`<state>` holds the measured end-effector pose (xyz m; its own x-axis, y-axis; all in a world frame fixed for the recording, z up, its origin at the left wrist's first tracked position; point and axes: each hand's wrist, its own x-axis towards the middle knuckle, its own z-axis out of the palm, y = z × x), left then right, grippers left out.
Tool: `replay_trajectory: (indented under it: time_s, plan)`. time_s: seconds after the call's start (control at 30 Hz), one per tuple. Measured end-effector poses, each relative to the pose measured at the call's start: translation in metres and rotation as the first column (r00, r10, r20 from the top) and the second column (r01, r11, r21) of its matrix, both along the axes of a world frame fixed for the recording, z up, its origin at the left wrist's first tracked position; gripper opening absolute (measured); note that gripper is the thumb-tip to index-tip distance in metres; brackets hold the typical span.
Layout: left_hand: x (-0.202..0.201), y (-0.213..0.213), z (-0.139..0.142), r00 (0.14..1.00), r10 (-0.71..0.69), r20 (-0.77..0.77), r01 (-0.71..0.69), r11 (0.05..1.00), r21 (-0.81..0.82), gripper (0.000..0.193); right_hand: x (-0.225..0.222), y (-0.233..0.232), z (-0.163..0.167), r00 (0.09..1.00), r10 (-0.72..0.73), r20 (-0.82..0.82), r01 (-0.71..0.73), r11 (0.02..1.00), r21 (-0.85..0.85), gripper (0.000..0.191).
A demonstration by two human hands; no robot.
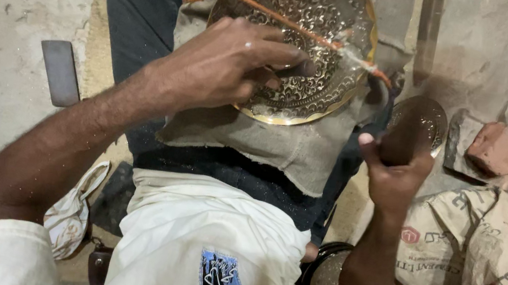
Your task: The person sits on the floor with an ornate brass plate on their lap and embosses its decorative pattern, holding a small punch against the metal with one hand and striking it with a wooden mallet held in the other hand, repositioning the punch across the design as they work.
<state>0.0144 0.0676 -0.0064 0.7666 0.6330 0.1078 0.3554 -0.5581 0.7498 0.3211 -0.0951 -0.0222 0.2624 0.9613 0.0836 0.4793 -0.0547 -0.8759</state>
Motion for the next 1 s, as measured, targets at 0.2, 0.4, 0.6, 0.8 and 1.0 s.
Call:
replay_trajectory:
  time_s: [0.2,0.4,0.6,0.8,1.0]
  plan:
    - [0.0,0.002,0.001,1.0,-0.007,0.029,0.005,0.999,0.048,0.04,-0.002,-0.001,0.004,0.913,0.071,0.401,-0.07,0.997,-0.017,0.029]
    - [0.001,0.004,0.003,0.997,-0.028,0.069,0.023,0.997,0.07,0.043,0.002,-0.001,-0.002,0.875,0.132,0.465,-0.078,0.988,-0.133,0.019]
    - [0.002,0.006,0.006,0.999,-0.039,-0.026,0.039,0.999,0.027,0.036,0.009,-0.003,-0.001,0.775,0.135,0.617,-0.136,0.99,-0.046,0.011]
    - [0.002,0.007,0.004,0.999,-0.051,0.003,0.051,0.998,0.038,0.032,0.011,0.0,0.0,0.777,0.176,0.605,-0.15,0.984,-0.094,0.004]
    - [0.004,0.009,0.002,0.998,-0.056,0.003,0.056,0.998,-0.02,0.033,0.009,-0.002,-0.002,0.771,0.184,0.61,-0.094,0.98,-0.177,0.009]
